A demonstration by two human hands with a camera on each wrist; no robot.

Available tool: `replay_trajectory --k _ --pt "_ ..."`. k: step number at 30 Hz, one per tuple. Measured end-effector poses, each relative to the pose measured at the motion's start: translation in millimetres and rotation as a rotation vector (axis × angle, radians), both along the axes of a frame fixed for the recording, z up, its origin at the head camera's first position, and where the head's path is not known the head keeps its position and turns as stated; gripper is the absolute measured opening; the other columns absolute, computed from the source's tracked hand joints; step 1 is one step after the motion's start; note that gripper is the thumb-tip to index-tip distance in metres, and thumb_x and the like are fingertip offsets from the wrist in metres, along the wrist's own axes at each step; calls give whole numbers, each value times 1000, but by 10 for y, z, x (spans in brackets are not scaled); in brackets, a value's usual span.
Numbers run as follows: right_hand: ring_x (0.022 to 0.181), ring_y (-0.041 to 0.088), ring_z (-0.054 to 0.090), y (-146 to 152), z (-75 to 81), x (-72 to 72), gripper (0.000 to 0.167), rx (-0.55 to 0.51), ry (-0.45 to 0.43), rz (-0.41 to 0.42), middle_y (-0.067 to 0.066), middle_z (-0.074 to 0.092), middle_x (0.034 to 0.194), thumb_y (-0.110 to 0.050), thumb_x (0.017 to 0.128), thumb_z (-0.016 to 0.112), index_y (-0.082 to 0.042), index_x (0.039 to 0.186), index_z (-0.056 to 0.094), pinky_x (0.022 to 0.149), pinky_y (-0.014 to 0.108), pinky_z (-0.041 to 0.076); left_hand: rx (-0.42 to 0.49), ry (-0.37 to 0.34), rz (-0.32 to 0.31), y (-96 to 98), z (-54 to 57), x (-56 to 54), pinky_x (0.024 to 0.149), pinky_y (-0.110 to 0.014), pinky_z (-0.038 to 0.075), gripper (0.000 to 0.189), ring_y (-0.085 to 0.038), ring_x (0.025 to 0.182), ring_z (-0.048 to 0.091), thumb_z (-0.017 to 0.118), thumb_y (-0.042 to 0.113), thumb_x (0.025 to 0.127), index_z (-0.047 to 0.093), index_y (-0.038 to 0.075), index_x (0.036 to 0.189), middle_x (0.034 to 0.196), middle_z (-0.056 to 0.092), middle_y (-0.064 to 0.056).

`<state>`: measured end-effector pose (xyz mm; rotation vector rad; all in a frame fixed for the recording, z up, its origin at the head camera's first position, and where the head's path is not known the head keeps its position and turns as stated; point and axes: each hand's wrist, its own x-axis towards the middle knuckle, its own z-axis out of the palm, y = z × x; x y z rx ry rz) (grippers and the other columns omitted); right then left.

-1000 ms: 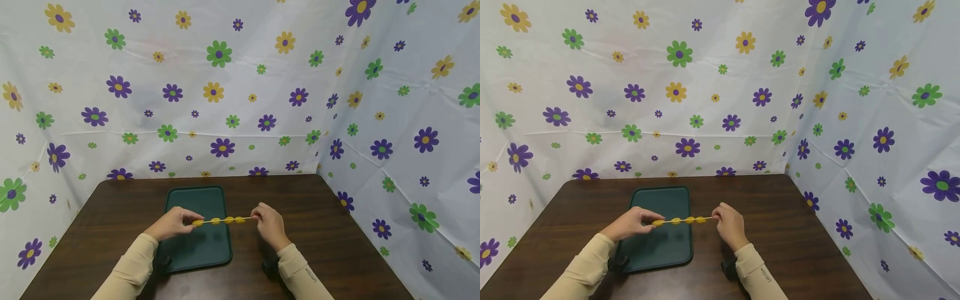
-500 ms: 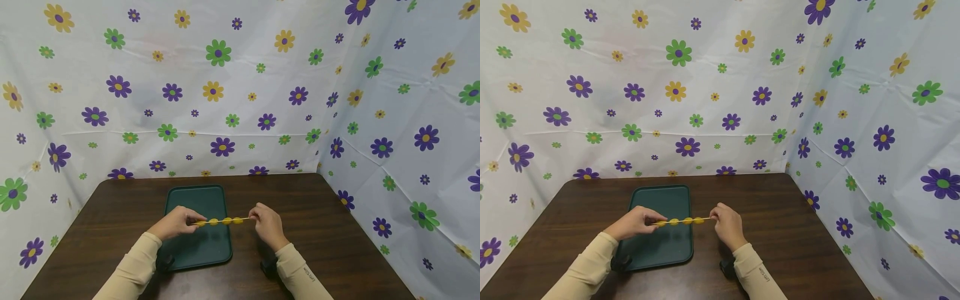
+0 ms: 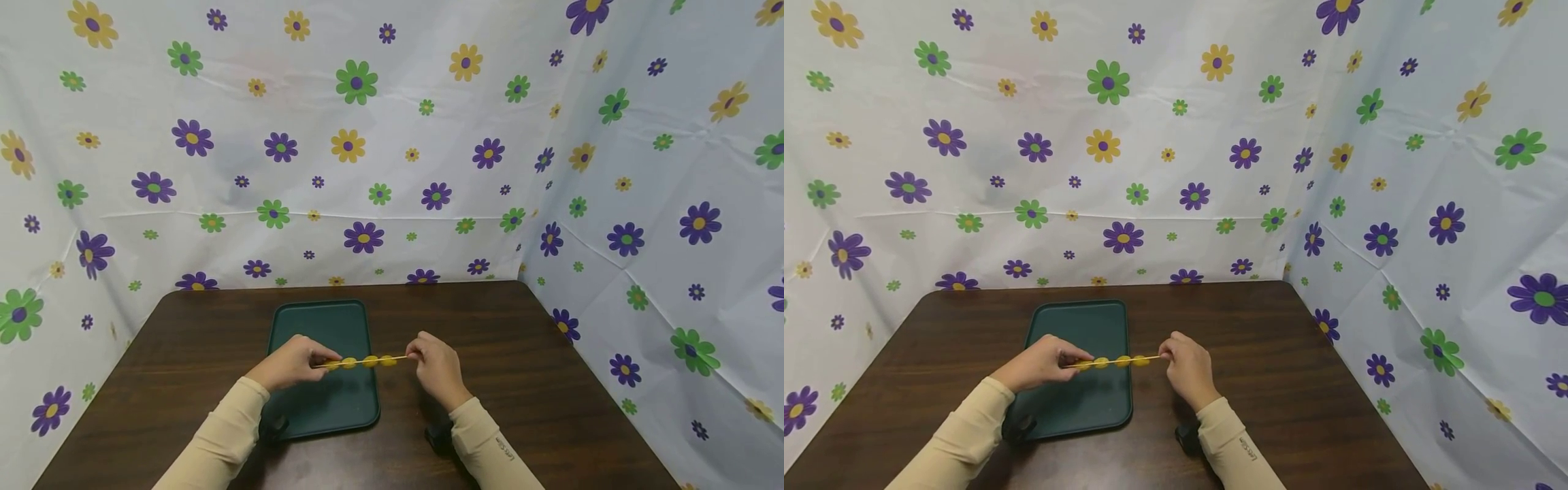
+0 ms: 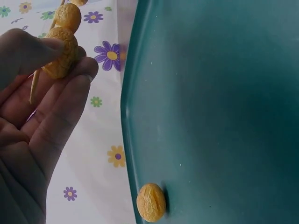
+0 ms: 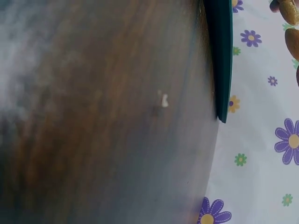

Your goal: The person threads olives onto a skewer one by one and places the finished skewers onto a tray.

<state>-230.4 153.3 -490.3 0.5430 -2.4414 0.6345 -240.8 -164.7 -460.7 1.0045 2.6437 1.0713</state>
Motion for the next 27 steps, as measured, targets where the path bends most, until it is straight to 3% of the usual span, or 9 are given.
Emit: replay_trajectory --k 17,27 --pt "59 4 49 -17 16 15 24 8 6 6 -13 51 72 -4 79 84 -21 72 68 52 24 41 -8 -19 -1 56 -8 9 64 -24 53 27 -5 74 59 73 2 88 78 9 113 99 75 1" --pt "63 5 51 -23 16 17 22 -22 -63 5 -14 52 73 -8 81 82 -22 75 67 56 26 44 16 -36 -5 32 -37 -4 73 -27 57 25 -9 85 65 72 1 91 76 9 114 103 74 -1"
